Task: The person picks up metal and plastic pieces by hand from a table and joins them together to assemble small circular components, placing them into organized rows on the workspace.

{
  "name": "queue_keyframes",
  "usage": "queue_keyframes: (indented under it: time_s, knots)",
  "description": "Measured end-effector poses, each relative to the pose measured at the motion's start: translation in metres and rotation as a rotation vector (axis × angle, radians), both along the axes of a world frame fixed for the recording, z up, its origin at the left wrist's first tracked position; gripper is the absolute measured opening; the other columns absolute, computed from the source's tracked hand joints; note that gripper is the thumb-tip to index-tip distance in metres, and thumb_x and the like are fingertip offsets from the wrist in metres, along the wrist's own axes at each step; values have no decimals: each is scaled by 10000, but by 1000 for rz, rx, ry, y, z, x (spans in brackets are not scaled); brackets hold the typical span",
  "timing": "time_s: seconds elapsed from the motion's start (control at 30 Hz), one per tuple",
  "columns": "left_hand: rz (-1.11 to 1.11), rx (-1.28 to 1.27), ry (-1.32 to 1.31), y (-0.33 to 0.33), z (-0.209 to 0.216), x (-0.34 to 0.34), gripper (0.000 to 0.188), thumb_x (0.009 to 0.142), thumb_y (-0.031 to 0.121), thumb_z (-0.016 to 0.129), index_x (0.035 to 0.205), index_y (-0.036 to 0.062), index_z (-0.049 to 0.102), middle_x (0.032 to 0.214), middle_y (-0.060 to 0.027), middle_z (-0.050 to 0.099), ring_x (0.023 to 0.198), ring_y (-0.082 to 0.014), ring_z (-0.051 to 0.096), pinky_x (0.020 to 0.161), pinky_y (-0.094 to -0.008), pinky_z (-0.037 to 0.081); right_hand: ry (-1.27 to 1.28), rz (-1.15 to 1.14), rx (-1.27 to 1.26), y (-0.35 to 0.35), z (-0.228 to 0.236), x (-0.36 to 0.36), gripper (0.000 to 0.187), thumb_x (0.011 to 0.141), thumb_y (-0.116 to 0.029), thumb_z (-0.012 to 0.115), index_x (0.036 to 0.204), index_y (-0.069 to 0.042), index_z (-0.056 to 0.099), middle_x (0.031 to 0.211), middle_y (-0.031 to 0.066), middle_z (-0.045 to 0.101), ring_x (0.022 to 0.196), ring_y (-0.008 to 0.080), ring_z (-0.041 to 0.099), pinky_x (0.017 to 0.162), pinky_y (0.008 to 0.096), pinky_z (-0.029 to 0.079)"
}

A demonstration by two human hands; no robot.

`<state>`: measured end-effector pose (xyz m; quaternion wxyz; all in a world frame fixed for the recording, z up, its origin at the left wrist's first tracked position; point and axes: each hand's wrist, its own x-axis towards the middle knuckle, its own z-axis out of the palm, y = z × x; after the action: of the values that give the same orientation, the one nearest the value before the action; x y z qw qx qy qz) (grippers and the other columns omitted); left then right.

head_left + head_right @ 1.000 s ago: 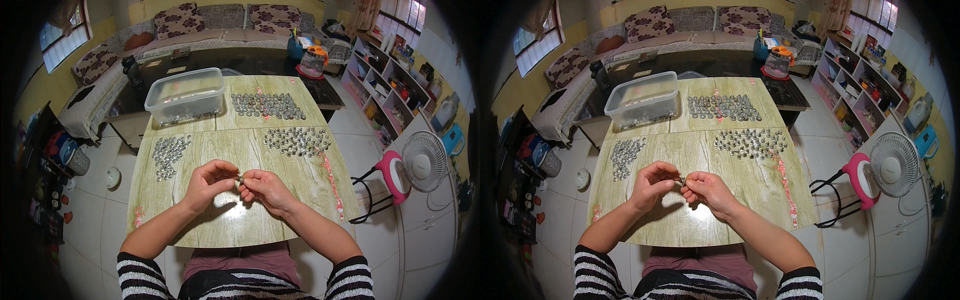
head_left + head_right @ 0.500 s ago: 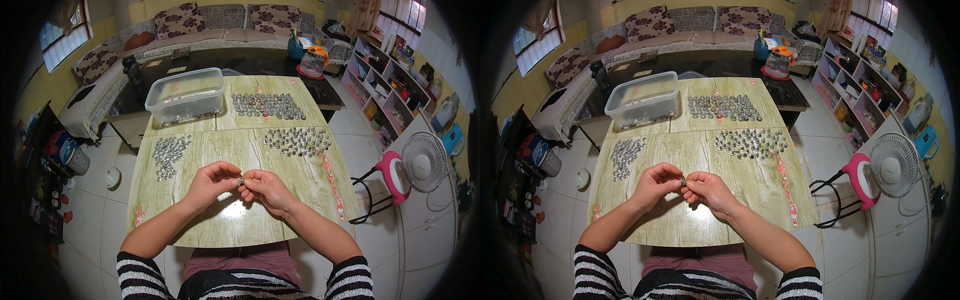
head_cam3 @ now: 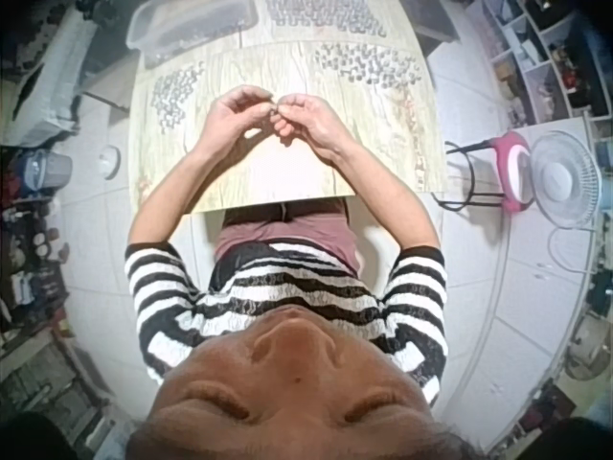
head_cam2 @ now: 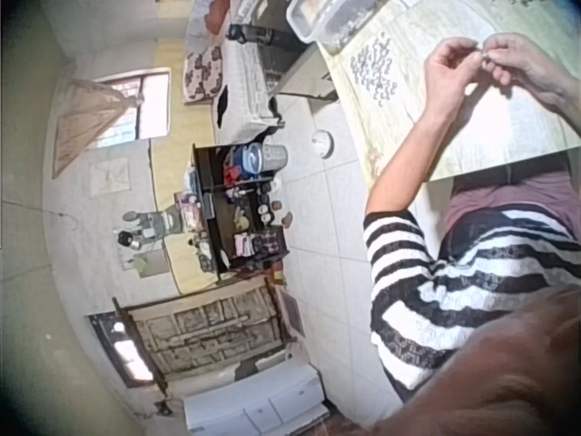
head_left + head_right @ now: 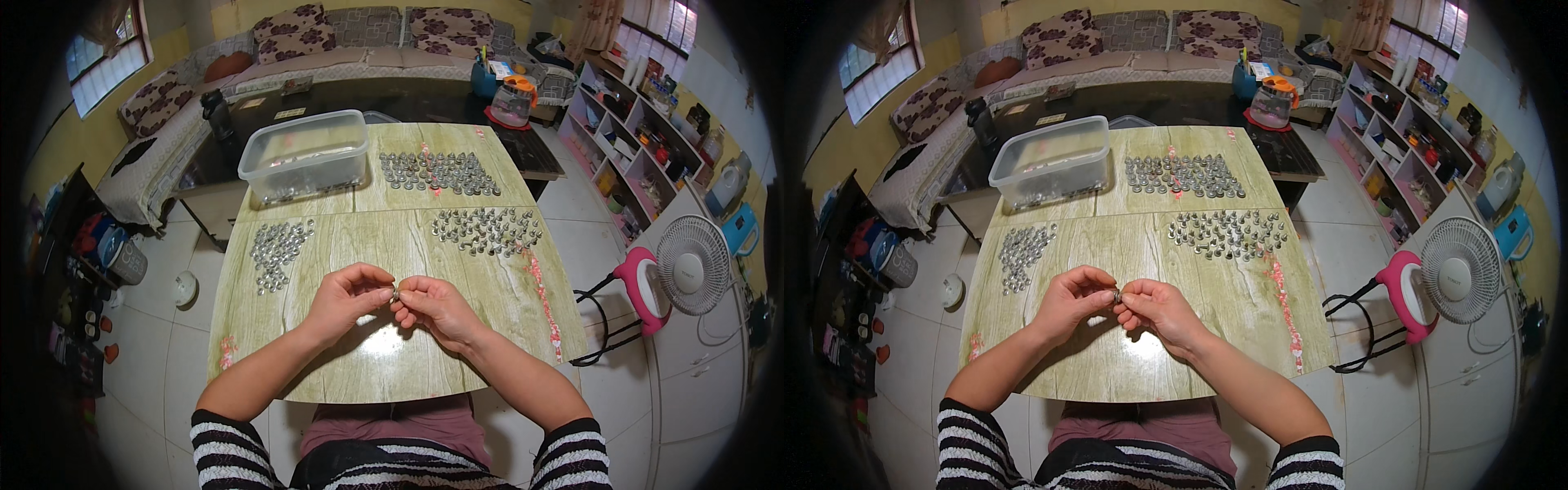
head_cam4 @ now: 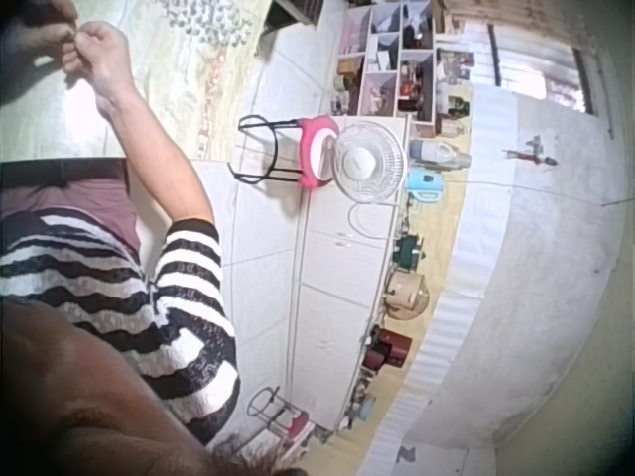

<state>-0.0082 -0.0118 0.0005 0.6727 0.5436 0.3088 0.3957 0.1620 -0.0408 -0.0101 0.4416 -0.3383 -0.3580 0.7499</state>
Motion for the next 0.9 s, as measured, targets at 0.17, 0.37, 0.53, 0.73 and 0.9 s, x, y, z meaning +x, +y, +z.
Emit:
queue_keyframes:
  time_s: [0.17,0.37,0.53,0.73,0.9]
  knots:
    - [10,47,-37,-1,-4,-1,190,720,4,594,898,-6,527,842,-48,555,777,-100,534,710,-230,444,13,-7,3,0,0,1,116,832,-126,464,865,-17,485,742,55,553,590,80,528,528,196,453]
    - [34,16,-91,-2,0,3,197,710,-7,599,888,8,516,832,-48,551,764,-108,539,700,-236,455,18,-18,8,2,-3,1,120,830,-126,468,866,-13,483,748,53,552,599,80,529,543,189,452]
    - [15,113,-7,1,-5,-1,197,731,13,582,913,4,506,835,-47,545,772,-107,535,710,-240,454,9,-17,0,1,-2,1,122,829,-124,470,871,-10,482,748,55,551,608,83,530,554,187,454]
    - [11,11,21,0,-1,1,177,722,6,587,882,0,511,825,-46,547,761,-106,536,711,-239,452,5,-25,8,1,-1,1,127,828,-127,472,872,-8,483,750,58,553,605,86,533,551,190,457]
    - [34,175,23,-3,-4,1,162,723,1,584,870,0,514,818,-45,550,759,-106,537,702,-235,454,12,-20,11,1,-2,1,127,828,-132,473,868,-12,486,743,53,554,600,81,533,543,189,456]
